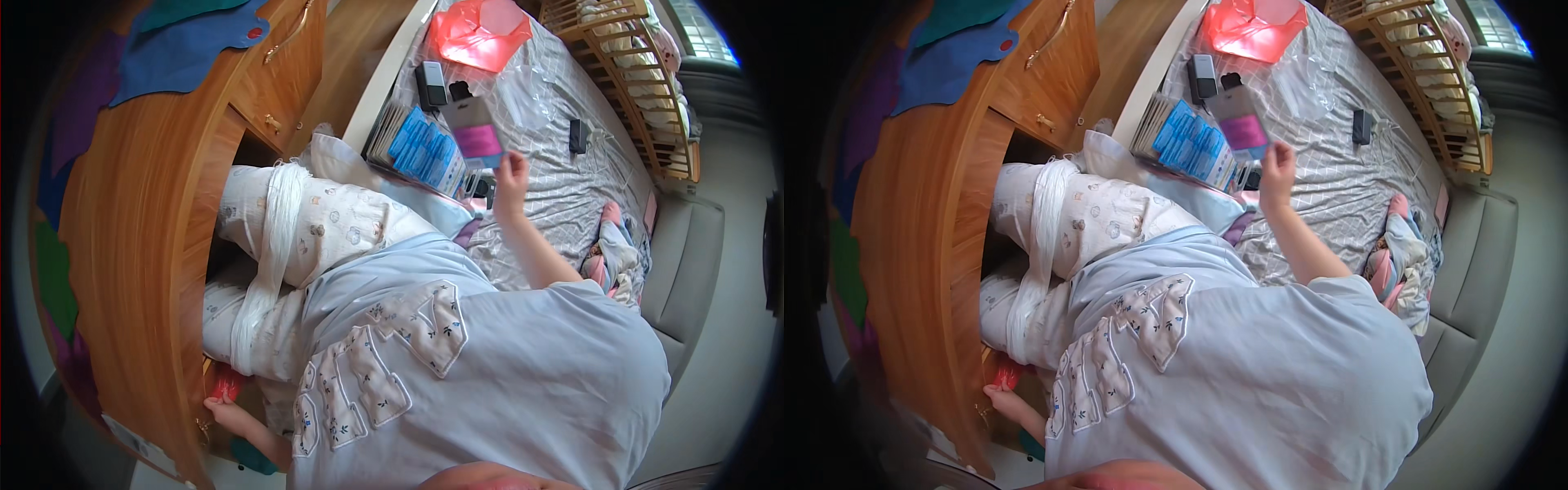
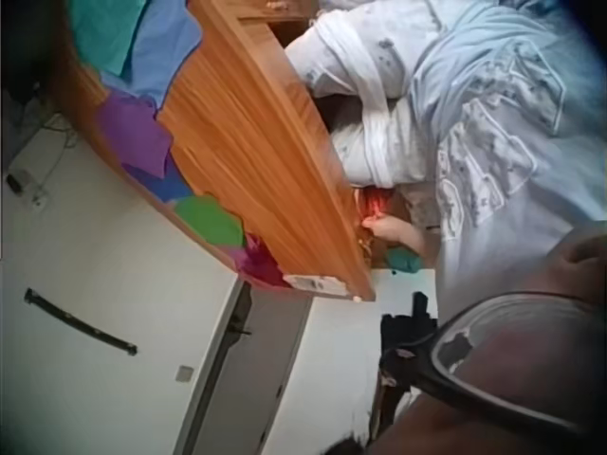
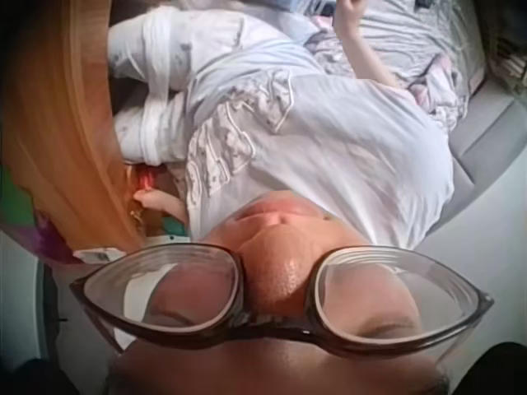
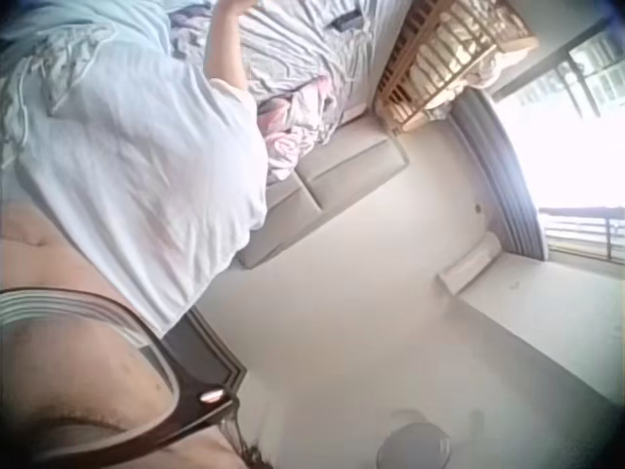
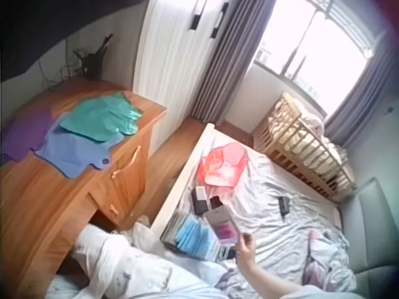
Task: The person folds foil balloons by hand, places them onto a cardboard insert, and slides them into a plastic package. The person then retrieves straws and sorts and folds foil balloons on the table.
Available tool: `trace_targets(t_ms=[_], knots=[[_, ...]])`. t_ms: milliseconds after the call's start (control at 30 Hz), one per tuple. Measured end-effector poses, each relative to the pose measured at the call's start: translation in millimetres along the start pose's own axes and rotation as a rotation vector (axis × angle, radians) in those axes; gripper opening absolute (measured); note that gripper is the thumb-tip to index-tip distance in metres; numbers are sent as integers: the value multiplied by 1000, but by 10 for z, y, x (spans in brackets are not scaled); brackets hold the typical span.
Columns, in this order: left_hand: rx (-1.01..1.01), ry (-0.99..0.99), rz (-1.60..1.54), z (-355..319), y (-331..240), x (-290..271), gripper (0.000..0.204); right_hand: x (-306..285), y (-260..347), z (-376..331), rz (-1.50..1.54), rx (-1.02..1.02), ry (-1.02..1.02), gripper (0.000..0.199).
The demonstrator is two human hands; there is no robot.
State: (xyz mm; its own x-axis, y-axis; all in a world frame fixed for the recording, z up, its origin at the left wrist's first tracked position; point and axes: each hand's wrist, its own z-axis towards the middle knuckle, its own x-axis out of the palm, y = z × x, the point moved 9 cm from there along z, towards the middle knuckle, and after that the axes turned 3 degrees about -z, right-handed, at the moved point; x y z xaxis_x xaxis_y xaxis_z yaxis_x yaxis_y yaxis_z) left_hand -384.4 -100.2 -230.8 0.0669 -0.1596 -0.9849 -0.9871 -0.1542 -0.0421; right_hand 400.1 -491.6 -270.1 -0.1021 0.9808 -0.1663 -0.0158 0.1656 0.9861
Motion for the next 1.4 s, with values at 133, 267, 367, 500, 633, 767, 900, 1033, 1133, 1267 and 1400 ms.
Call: trace_targets(t_ms=[133,267,367,500,633,767,900,1033,1133,1267,1400], knots=[[49,9,-6,-42,129,73,16,284,-73,-495,-360,-259,293,18],[66,11,-19,33,164,158,11,701,790,-565,-739,-472,437,19],[95,4,77,71,93,95,7,916,1334,-435,-1034,-474,474,20],[225,-63,300,118,-134,88,7,1127,1481,-301,-1406,-358,558,19],[386,-146,418,81,-338,116,7,1234,1135,-176,-1542,-207,665,19],[381,-76,379,79,-345,103,6,1275,337,139,-1535,-118,716,23],[235,91,265,130,-114,138,9,1465,209,511,-1299,-197,667,27],[-4,172,-13,247,192,251,10,1469,376,1308,-1178,-182,679,26],[-229,152,-172,242,533,296,14,1461,757,2321,-1087,-439,397,22],[-204,214,-165,317,452,331,11,1359,773,3600,-972,-700,209,27],[-209,259,-124,248,457,170,9,1532,4,4279,-1199,-547,383,22]])
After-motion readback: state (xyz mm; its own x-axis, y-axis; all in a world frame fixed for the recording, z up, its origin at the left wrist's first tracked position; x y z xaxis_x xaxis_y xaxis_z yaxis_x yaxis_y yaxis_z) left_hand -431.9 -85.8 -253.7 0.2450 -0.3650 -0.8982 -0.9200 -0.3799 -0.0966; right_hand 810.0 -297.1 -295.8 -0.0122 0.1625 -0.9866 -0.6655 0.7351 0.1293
